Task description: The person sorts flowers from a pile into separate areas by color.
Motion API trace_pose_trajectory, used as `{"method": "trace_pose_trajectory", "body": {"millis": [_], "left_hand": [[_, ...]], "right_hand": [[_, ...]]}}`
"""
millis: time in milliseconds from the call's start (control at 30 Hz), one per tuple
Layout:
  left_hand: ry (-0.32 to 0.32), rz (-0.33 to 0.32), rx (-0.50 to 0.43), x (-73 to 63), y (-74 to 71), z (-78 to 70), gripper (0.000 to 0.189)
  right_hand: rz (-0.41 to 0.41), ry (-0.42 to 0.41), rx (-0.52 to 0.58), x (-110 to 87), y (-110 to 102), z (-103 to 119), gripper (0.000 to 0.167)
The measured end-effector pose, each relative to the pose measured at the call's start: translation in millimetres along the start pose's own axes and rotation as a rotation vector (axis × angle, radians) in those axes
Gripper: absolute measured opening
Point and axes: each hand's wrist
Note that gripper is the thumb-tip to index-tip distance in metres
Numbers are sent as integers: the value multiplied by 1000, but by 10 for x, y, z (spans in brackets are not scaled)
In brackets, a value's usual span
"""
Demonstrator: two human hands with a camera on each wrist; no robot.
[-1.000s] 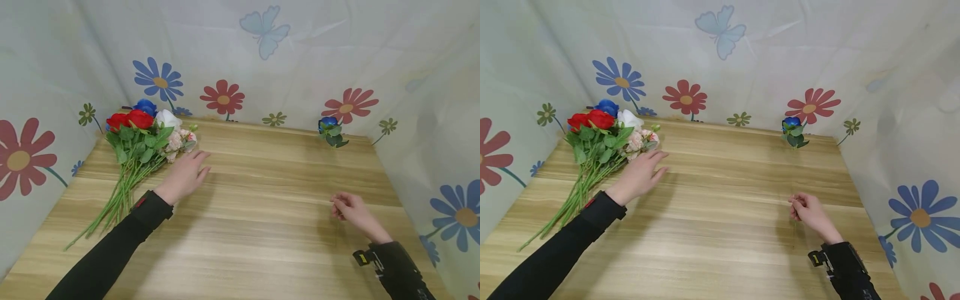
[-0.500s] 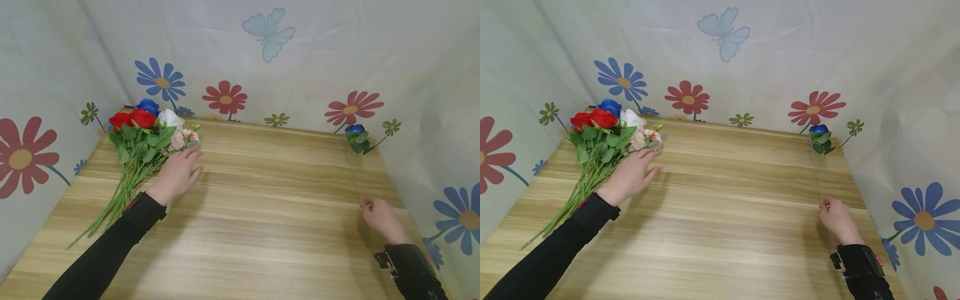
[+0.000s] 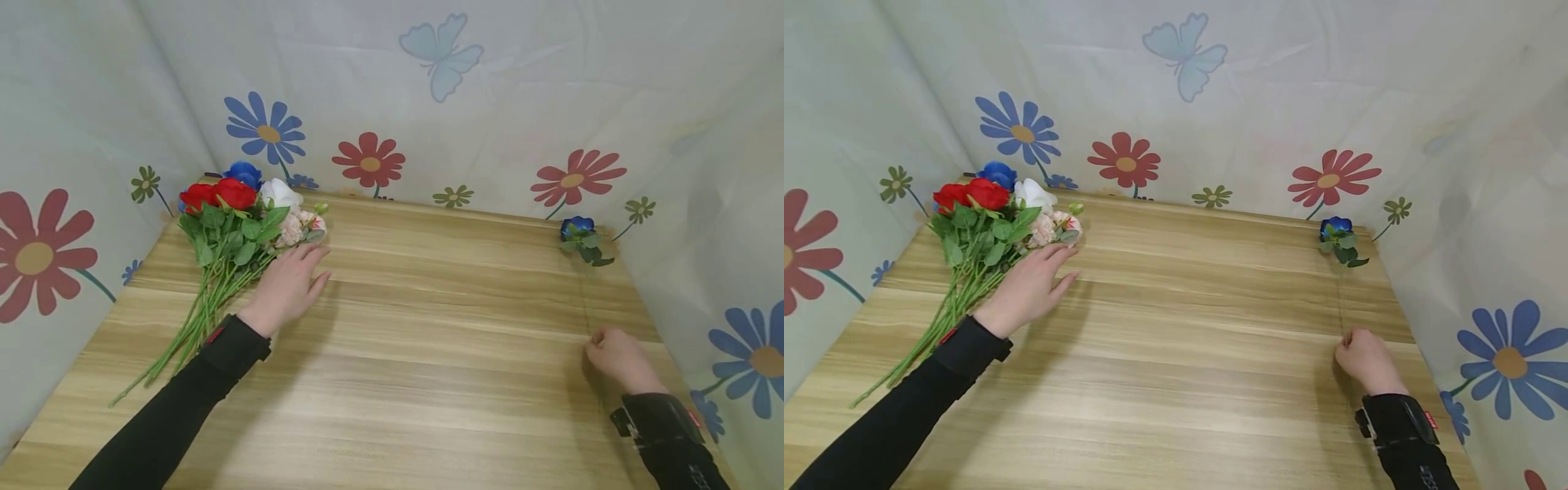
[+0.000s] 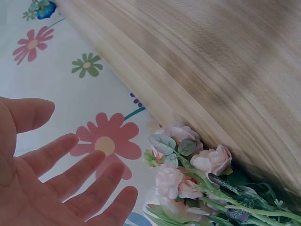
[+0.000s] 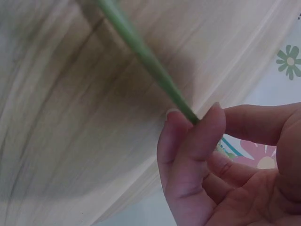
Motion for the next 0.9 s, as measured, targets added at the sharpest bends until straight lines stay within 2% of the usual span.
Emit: {"method": "trace_pose_trajectory", "body": {"millis": [367,633,900], "left_hand": [[-3,-6,-15,-26,3,14,48],[-1,-4,-13,-38,8,27,48],[0,-4,-15,-48,17,36,48]], "right_hand": [[22,47,4,23,-32,-18,46],[16,44,5,52,-14,-28,39],[64,48,0,73,-9,-11,37]]}}
Point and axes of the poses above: each hand's wrist, its own x-axis towards the middle knuckle, its own y-axis out of the palm, z = x × y, and after that the axes turned 10 degrees about -x, right-handed
